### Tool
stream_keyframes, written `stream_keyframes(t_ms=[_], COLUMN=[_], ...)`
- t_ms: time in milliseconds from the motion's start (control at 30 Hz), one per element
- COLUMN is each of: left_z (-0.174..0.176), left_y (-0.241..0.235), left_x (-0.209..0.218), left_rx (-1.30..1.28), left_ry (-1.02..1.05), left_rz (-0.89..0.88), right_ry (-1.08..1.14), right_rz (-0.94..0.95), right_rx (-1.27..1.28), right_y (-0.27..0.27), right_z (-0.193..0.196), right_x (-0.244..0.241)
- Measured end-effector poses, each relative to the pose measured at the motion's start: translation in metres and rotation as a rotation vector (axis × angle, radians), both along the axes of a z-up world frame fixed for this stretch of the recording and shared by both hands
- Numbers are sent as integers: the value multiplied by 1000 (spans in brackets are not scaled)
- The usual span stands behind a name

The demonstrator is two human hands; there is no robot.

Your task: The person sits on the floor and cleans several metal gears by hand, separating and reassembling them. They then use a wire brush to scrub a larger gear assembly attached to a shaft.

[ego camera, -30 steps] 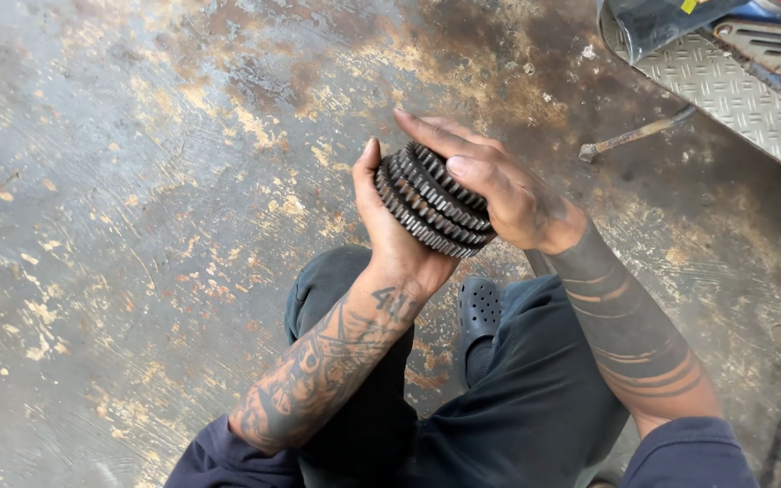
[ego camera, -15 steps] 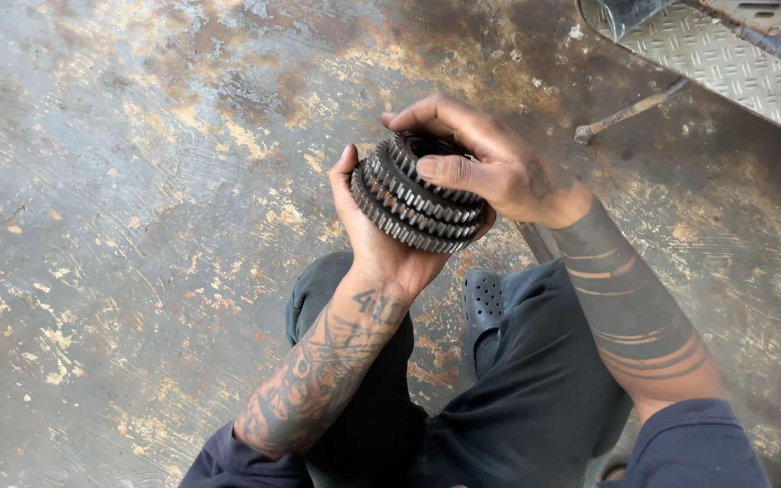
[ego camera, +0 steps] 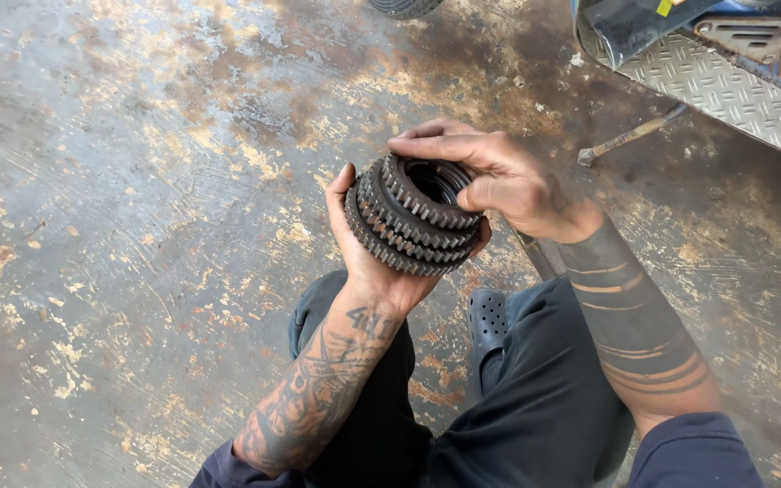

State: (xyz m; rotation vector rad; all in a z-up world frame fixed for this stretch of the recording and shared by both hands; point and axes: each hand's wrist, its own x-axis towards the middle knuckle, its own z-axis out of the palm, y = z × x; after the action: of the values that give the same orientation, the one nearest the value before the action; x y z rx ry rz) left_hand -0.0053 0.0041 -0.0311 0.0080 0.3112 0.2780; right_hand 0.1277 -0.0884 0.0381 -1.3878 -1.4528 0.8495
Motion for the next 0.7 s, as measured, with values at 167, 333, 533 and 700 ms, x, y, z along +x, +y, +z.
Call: stream_keyframes(t_ms=[167,333,533,700], left_z=[-4,-4,-8,-9], left_y=[-2,-4,-7,-10], left_x=[-4,-2,2,4], left_rx=[35,44,44,37], left_ry=[-142,-255,-303,-333], left_rz=[-8,8,-24,1], right_ry=[-8,-140,-134,-396], right_rz=[124,148,81,-48], right_rx=[16,128,146,239], right_y=[-10,-19,-30,-29], right_z=[8,11,16,17], right_x=[8,10,-3,-14])
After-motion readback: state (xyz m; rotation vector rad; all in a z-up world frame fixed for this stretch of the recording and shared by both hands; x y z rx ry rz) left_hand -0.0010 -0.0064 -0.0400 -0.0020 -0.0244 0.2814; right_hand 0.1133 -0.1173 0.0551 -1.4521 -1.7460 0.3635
